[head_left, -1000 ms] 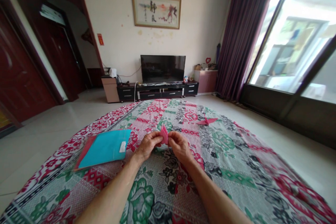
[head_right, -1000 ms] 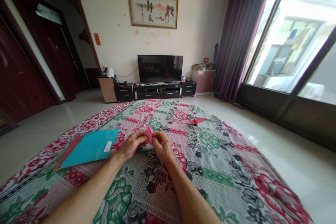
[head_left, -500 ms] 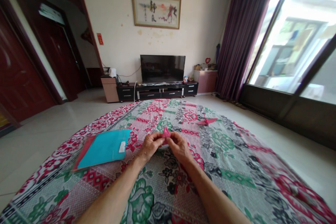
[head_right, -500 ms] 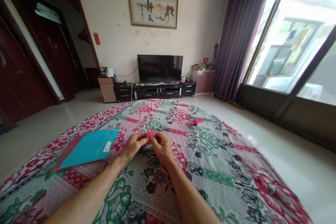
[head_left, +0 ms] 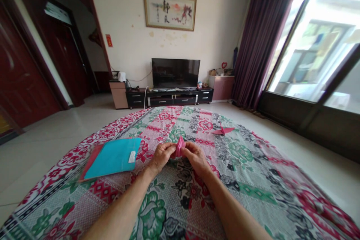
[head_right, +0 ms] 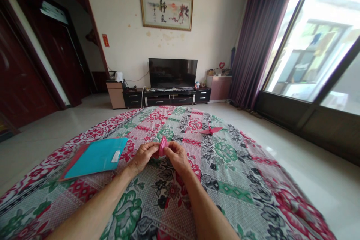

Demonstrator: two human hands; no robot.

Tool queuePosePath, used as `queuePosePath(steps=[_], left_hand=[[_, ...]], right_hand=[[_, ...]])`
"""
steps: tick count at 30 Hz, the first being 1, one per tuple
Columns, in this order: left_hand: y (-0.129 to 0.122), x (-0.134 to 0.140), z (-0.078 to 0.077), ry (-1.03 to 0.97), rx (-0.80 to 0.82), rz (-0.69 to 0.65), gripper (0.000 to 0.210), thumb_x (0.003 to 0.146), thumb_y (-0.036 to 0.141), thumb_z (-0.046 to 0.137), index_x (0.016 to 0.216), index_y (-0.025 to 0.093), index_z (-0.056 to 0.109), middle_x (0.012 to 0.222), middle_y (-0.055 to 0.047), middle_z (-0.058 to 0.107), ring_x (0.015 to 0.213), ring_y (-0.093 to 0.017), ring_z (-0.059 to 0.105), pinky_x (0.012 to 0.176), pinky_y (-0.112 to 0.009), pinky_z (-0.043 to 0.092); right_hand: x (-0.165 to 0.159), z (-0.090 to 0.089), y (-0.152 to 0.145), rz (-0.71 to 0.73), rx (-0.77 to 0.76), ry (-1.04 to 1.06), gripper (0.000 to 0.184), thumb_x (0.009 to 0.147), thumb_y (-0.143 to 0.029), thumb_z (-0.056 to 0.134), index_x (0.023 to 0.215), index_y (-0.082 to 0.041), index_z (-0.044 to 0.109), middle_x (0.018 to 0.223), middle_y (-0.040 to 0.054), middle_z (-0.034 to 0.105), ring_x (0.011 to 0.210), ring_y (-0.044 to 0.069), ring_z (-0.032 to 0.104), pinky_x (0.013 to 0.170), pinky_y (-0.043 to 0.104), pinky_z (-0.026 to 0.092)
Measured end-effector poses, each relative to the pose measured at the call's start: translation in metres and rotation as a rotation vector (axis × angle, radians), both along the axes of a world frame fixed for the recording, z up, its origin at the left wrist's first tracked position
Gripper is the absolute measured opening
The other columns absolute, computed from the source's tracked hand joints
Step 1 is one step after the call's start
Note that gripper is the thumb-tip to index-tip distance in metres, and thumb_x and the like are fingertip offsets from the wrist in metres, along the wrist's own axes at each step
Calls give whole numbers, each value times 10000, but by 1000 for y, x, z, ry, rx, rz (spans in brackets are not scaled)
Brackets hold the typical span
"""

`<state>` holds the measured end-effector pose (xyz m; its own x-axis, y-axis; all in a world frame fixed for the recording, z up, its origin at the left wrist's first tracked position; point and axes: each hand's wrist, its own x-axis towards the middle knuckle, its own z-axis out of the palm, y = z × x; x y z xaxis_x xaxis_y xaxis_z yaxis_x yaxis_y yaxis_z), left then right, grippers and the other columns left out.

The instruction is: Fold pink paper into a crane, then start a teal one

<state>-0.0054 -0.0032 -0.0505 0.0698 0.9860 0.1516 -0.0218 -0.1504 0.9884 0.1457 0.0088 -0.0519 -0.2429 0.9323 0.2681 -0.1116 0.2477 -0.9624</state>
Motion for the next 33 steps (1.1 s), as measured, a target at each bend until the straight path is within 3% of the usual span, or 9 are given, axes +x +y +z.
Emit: queuePosePath(steps=[7, 17, 22, 33], left_hand=[[5, 0, -5, 132, 118, 71, 179, 713, 242, 556, 806, 145, 674, 644, 4, 619, 566, -109, 513, 535, -213, 399], [0, 3, 3, 9, 85, -82, 339, 693, 192, 560, 1024, 153, 622, 682, 25, 604, 566, -89, 494, 529, -192, 363], [-4, 3, 9, 104, 103, -89, 254, 708, 202, 546, 916, 146, 681, 661, 17, 601, 628, -111, 515, 576, -203, 384], [2, 3, 1, 143, 127, 69, 116, 655, 203, 566, 728, 152, 640, 677, 6, 625, 647, -134, 542, 624, -226, 426]], right_hand=[[0, 1, -1, 6, -12, 10, 178, 708, -324, 609, 768, -156, 611, 615, -32, 546, 549, 92, 433, 529, 219, 323], [1, 7, -5, 38, -23, 1, 142, 684, -301, 619, 704, -161, 606, 605, -31, 541, 557, 96, 433, 543, 220, 328], [2, 10, -7, 43, -29, -21, 125, 671, -278, 603, 694, -156, 610, 605, -28, 547, 569, 100, 439, 561, 222, 338], [-2, 6, -7, 30, 7, 12, 140, 687, -289, 594, 753, -174, 639, 681, -10, 595, 621, 121, 494, 608, 233, 394]])
